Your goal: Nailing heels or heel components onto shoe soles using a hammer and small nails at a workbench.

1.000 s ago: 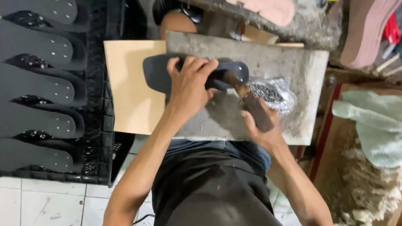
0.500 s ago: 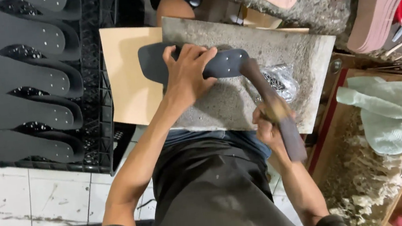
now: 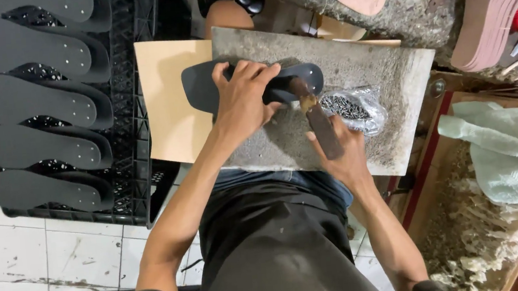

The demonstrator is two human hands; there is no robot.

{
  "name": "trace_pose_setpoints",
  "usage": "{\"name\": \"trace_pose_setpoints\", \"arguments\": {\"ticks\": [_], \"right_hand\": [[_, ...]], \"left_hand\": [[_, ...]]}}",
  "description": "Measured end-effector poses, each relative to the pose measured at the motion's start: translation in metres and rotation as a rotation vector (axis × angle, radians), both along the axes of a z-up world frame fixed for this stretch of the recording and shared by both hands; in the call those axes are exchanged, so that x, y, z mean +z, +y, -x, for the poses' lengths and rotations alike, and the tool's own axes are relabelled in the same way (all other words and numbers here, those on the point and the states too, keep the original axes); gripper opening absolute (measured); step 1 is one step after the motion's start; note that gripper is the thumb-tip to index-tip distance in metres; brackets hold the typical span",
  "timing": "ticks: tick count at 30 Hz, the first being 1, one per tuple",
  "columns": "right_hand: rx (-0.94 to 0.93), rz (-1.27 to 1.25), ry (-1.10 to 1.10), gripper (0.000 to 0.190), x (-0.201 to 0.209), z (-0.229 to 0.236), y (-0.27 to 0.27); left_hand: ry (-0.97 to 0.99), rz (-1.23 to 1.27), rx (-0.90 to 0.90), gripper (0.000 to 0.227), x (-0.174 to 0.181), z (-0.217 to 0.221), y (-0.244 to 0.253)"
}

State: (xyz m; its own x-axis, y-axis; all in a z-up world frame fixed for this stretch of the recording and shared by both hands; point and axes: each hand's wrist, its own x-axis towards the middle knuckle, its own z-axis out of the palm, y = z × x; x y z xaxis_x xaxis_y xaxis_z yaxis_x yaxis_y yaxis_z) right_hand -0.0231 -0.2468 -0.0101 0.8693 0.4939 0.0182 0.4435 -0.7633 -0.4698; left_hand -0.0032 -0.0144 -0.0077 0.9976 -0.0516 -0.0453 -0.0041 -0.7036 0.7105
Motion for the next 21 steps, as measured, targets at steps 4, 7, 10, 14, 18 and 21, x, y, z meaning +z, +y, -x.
{"name": "trace_pose_setpoints", "arguments": {"ticks": [4, 7, 10, 14, 18, 21], "right_hand": [[0.015, -0.063, -0.032, 0.021, 0.003, 0.018, -0.012], [0.104, 0.119, -0.269, 0.035, 0.015, 0.025, -0.010], [0.167, 0.161, -0.310, 0.035, 0.024, 0.021, -0.002], [0.125, -0.093, -0.097, 0.033, 0.053, 0.009, 0.024], [0.057, -0.472, 0.154, 0.026, 0.081, -0.002, 0.052], [0.125, -0.611, 0.250, 0.053, 0.081, -0.005, 0.064]], "left_hand": [[0.008, 0.011, 0.015, 0.056, 0.019, -0.005, 0.006], [-0.087, 0.082, 0.112, 0.054, 0.029, 0.000, 0.013], [-0.215, 0.324, 0.179, 0.055, 0.053, 0.004, 0.024], [-0.073, 1.018, 0.241, 0.052, 0.066, 0.013, 0.023], [0.037, 1.369, 0.254, 0.041, 0.060, 0.015, 0.005], [0.090, 1.384, 0.288, 0.038, 0.059, 0.017, -0.003]]}}
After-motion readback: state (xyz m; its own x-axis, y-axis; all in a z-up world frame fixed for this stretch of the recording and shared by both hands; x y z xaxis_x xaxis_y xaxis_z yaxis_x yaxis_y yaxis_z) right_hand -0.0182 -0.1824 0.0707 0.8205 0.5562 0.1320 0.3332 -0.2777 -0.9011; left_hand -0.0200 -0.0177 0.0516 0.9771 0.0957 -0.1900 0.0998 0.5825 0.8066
